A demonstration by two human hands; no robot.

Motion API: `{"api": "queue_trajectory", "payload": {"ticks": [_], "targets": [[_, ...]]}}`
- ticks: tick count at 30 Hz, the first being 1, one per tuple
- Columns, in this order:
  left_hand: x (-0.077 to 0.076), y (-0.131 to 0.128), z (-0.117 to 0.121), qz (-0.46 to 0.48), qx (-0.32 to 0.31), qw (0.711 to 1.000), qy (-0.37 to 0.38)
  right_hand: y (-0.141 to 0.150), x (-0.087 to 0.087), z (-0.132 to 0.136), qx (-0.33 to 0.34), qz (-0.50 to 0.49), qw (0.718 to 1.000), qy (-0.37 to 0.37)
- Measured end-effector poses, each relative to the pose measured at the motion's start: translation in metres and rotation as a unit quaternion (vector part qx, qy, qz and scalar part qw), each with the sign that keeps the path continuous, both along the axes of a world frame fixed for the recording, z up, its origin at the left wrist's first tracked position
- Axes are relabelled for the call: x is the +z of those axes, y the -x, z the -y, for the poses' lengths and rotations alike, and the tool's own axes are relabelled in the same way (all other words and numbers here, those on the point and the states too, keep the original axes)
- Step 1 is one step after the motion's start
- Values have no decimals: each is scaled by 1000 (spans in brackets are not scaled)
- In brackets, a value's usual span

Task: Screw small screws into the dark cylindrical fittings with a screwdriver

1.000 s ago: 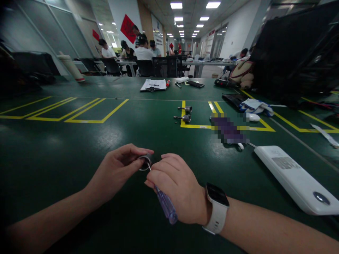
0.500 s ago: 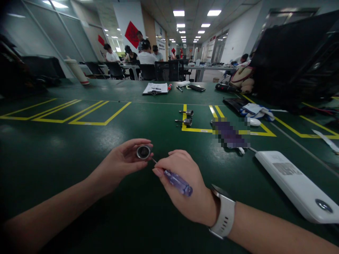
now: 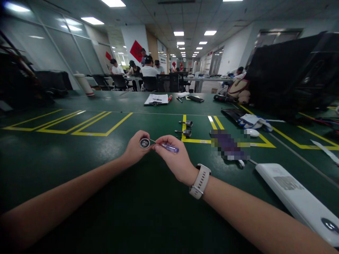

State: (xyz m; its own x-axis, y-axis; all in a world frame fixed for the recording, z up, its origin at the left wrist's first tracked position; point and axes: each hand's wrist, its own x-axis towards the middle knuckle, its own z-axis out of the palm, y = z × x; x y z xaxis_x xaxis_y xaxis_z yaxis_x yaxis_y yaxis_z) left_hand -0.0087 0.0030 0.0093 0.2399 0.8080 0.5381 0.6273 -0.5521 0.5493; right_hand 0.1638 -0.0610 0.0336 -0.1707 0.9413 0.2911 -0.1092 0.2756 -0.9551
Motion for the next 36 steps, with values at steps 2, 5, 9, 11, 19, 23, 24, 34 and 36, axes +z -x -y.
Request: {"api": "queue_trajectory", "payload": {"ticks": [2, 5, 9, 11, 19, 23, 24, 34, 36], "targets": [[-2, -2, -4, -7, -1, 1000, -4, 4, -4, -5, 10, -31, 999, 13], [-3, -4, -5, 2, -45, 999, 23, 6, -9, -5, 31, -52, 998, 9], [-4, -5, -2, 27, -115, 990, 78, 3, -14, 0, 56, -15, 998, -16], [-5, -4, -1, 25, -115, 990, 84, 2, -13, 3, 43, 21, 999, -22], [-10, -4, 1, 22, -65, 997, 44, 5, -16, 8, 22, 64, 997, -28], [-9, -4, 2, 17, -71, 997, 30, 7, -24, 7, 47, 6, 999, 9], [-9, -4, 2, 12, -74, 997, 29, 7, -25, 7, 51, -21, 998, 28], [-9, -3, 2, 11, -91, 995, 40, 7, -23, 5, 83, -147, 974, 151], [-9, -3, 1, 18, -94, 994, 49, 8, -23, 6, 83, -141, 976, 143]]}}
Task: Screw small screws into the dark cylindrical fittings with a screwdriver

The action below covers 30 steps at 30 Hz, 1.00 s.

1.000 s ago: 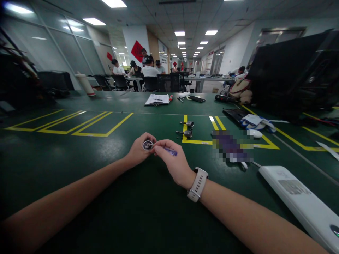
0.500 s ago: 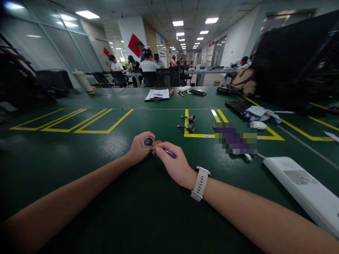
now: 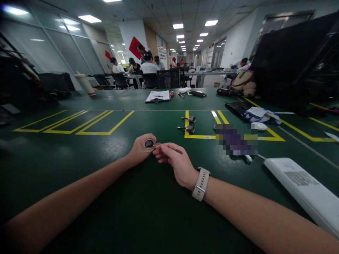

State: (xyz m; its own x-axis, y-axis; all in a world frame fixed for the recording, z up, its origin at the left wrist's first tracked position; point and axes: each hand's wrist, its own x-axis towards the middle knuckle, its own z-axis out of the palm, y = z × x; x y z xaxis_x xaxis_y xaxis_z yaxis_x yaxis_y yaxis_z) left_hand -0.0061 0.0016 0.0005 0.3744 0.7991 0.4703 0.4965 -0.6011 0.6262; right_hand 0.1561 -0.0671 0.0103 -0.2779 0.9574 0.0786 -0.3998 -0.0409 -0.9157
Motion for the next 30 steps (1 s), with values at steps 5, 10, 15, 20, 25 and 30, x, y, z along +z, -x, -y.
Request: {"api": "queue_trajectory", "payload": {"ticks": [5, 10, 15, 20, 25, 30], "targets": [[0, -1, -1, 21, -9, 999, 26, 0, -3, 1, -4, 64, 996, -65], [0, -1, -1, 22, -16, 999, 44, -1, -3, 2, -20, 114, 988, -99], [0, 0, -1, 20, -37, 999, 16, -1, -2, 1, -22, 119, 987, -110], [-2, 0, -3, 3, -43, 999, -20, -1, 2, -1, -24, 39, 998, -32], [-3, 0, -3, -1, -50, 998, -31, -2, 3, -3, -10, 0, 1000, 0], [-3, 0, -3, -8, -47, 998, -29, -1, -1, -3, -35, 35, 998, -43]]}}
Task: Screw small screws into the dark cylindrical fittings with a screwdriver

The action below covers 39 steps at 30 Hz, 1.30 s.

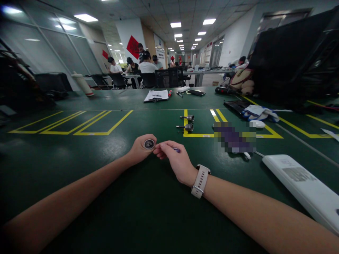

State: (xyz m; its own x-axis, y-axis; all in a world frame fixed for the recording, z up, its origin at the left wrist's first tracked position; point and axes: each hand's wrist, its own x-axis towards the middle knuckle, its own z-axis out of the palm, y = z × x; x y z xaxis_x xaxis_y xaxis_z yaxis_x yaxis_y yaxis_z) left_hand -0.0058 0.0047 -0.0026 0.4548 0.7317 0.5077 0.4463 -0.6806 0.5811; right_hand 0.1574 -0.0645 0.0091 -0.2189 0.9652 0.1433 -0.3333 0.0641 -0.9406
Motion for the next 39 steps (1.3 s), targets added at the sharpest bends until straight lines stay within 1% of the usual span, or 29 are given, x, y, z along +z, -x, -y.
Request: {"api": "queue_trajectory", "payload": {"ticks": [5, 13, 20, 23, 28, 30, 35, 39], "targets": [[0, 0, 0, 4, -1, 1000, 2, 1, 0, 0, 5, 5, 1000, 8], [1, 0, 0, 2, -7, 1000, 4, -4, -1, -3, 30, -32, 999, 32], [0, -1, -1, 6, -4, 1000, 2, 2, 1, 0, 1, -15, 1000, 27], [-1, -1, -1, 8, -6, 1000, 1, 1, 2, 1, 9, -14, 999, 30], [0, -1, -1, -2, -11, 1000, 5, -2, 2, -1, 14, -24, 998, 55], [0, -1, 0, -2, -12, 1000, 7, -2, 1, -1, 10, -16, 999, 44], [1, -1, 0, 2, -3, 1000, 22, 0, -3, 1, -9, 42, 999, -31], [1, -1, 0, -4, -3, 1000, 26, -1, -2, 3, -9, 73, 995, -66]]}}
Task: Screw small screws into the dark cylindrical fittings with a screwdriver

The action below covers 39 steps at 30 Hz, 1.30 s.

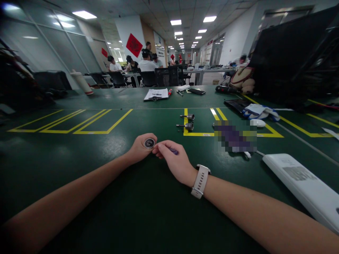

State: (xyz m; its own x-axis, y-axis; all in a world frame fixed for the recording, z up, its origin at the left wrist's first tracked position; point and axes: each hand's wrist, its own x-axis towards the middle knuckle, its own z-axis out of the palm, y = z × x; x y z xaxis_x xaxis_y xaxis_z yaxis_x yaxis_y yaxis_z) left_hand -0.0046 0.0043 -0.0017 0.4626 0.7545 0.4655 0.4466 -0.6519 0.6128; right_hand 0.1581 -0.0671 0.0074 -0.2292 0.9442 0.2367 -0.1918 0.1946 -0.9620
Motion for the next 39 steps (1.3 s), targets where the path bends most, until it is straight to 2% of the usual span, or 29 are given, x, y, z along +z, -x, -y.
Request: {"api": "queue_trajectory", "payload": {"ticks": [5, 14, 20, 29, 39], "targets": [[-1, 0, -1, 1, 5, 1000, -6, -1, 1, 0, 1, 25, 1000, 3], [2, -1, 1, -12, 3, 1000, -14, -2, -1, -2, 9, -23, 999, 33], [-1, 1, -2, -23, 3, 999, -22, -3, 2, 1, -38, -8, 999, -16], [2, 0, 1, -42, -4, 999, -30, -2, 0, -1, -20, 29, 999, 5], [1, 1, 0, -39, -1, 998, -40, -3, -1, -2, -11, -18, 1000, 18]]}}
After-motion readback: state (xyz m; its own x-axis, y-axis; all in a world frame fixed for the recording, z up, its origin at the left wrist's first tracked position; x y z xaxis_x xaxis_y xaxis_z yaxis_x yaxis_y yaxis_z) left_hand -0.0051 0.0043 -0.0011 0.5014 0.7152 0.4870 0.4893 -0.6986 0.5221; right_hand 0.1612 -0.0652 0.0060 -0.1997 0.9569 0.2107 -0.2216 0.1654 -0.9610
